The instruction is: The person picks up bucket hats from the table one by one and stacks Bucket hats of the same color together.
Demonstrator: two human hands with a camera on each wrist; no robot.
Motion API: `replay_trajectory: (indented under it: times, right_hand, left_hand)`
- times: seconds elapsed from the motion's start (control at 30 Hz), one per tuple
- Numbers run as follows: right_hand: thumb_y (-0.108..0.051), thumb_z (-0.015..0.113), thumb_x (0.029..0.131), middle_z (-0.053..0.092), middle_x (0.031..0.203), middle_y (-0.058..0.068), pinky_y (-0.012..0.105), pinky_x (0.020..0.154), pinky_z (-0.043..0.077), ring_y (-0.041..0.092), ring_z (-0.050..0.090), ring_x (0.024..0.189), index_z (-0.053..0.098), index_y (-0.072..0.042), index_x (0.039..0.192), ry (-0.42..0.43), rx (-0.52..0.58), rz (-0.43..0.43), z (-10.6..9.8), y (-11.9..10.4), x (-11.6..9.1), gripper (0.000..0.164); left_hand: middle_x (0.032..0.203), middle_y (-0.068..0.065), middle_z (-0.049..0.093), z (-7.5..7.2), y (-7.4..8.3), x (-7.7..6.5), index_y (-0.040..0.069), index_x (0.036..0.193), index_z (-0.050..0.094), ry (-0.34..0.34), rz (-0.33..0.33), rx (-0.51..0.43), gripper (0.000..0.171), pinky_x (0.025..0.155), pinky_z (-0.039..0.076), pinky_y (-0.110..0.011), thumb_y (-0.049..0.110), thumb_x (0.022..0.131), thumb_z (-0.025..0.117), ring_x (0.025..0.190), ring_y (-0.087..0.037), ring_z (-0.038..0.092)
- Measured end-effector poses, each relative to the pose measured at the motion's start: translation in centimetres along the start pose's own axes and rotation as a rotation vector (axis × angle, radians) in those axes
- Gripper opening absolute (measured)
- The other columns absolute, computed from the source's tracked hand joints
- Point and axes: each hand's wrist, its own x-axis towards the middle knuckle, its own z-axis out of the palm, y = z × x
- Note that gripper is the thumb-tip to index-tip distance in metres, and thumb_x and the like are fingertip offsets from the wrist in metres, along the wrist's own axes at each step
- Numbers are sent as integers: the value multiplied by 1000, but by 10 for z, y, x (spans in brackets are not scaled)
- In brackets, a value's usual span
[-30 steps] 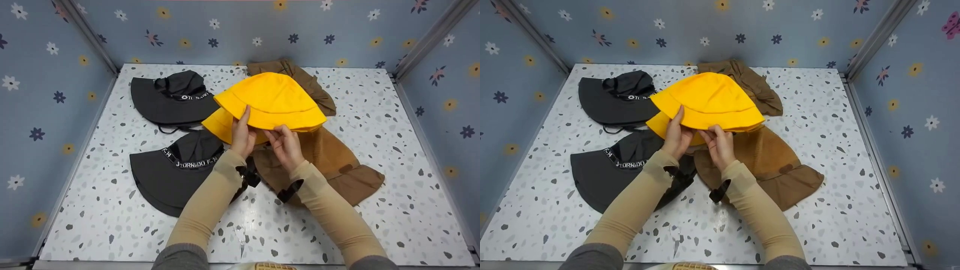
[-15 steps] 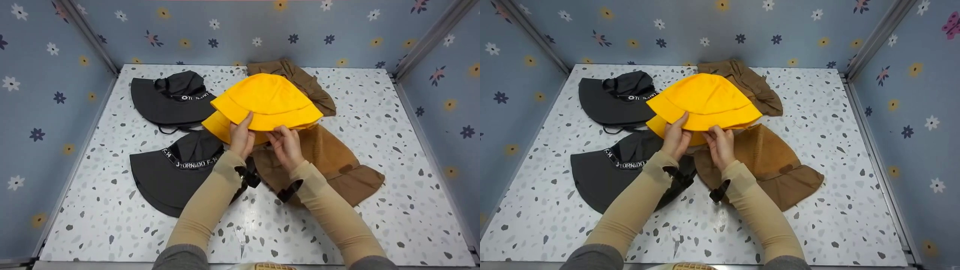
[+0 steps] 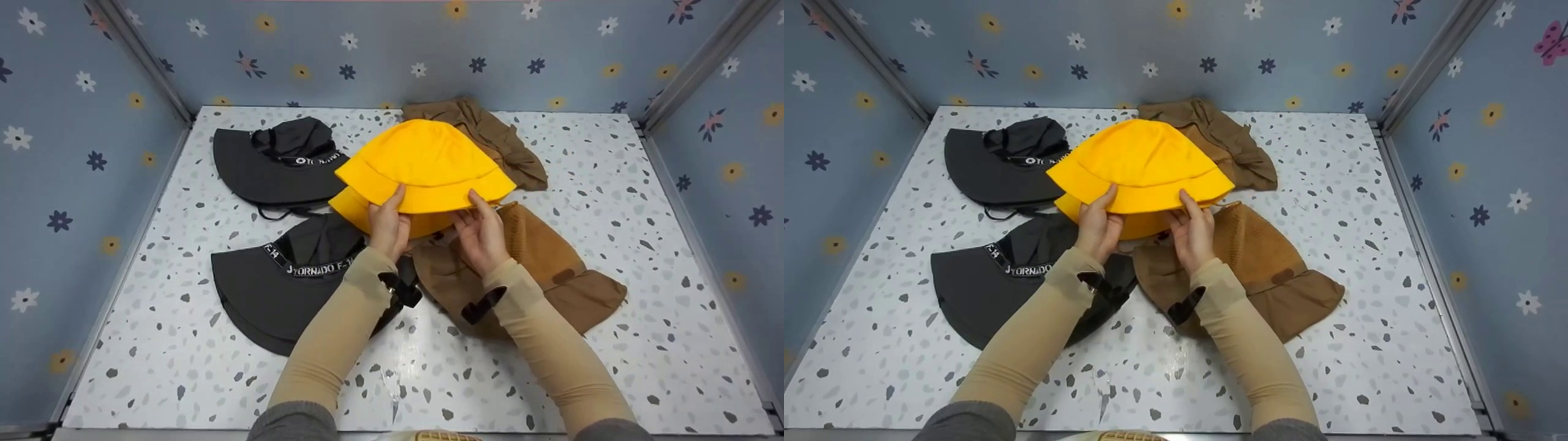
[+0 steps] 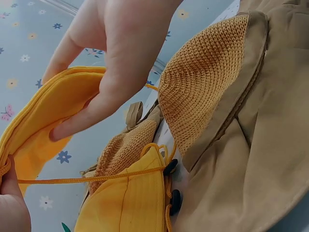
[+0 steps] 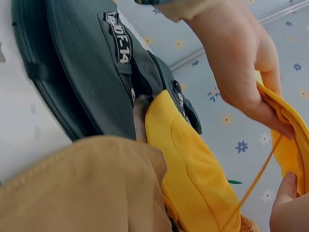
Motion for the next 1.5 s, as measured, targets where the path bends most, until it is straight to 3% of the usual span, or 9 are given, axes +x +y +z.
replay_trajectory:
  times: [0.3,0.6,0.77,0.93,1.17,1.33,1.5]
  right_hand:
    - [-13,58,100,57,123,6,28,84,55,17,62,98,47,-8,134,31,-65,-36,-5,-11,5,36]
    - [-3,60,97,63,109,9,26,80,58,16,70,88,41,-7,129,29,-244,-67,-1,-24,11,37]
    - [1,62,95,62,112,10,28,80,59,17,71,90,37,-9,132,42,-311,-80,0,-28,12,46]
    - [1,63,94,56,122,10,30,84,59,18,70,96,33,-11,138,58,-363,-94,-1,-32,13,55]
    - [5,64,92,56,118,10,30,78,60,18,69,89,36,-13,134,80,-376,-118,-1,-35,15,54]
    - [5,65,91,56,117,9,30,78,60,17,68,88,36,-14,133,96,-395,-121,-2,-37,16,53]
    - [-2,63,94,56,122,8,31,82,60,18,68,96,36,-14,137,85,-412,-97,-3,-41,16,52]
  left_hand:
    - [139,-9,52,-4,6,0,8,145,41,-9,-3,6,47,113,41,-40,-4,100,51,135,-24,48]
    - [138,-7,52,-7,15,2,11,145,41,-27,3,35,50,110,45,-37,-4,99,52,137,-24,47]
    - [133,-5,54,-9,18,2,14,144,41,-40,-9,70,50,109,46,-39,-3,98,54,134,-24,50]
    - [130,-4,57,-11,23,3,15,142,44,-28,-19,104,46,108,47,-39,4,99,57,126,-21,56]
    - [122,-2,61,-14,35,8,13,137,52,-17,-10,129,38,101,51,-35,22,101,59,114,-17,60]
    - [126,-2,59,-19,44,11,14,137,53,-30,4,191,42,102,50,-35,36,101,56,115,-18,59]
    - [131,-5,56,-23,51,14,12,141,48,-38,36,247,44,104,49,-36,37,104,49,120,-20,57]
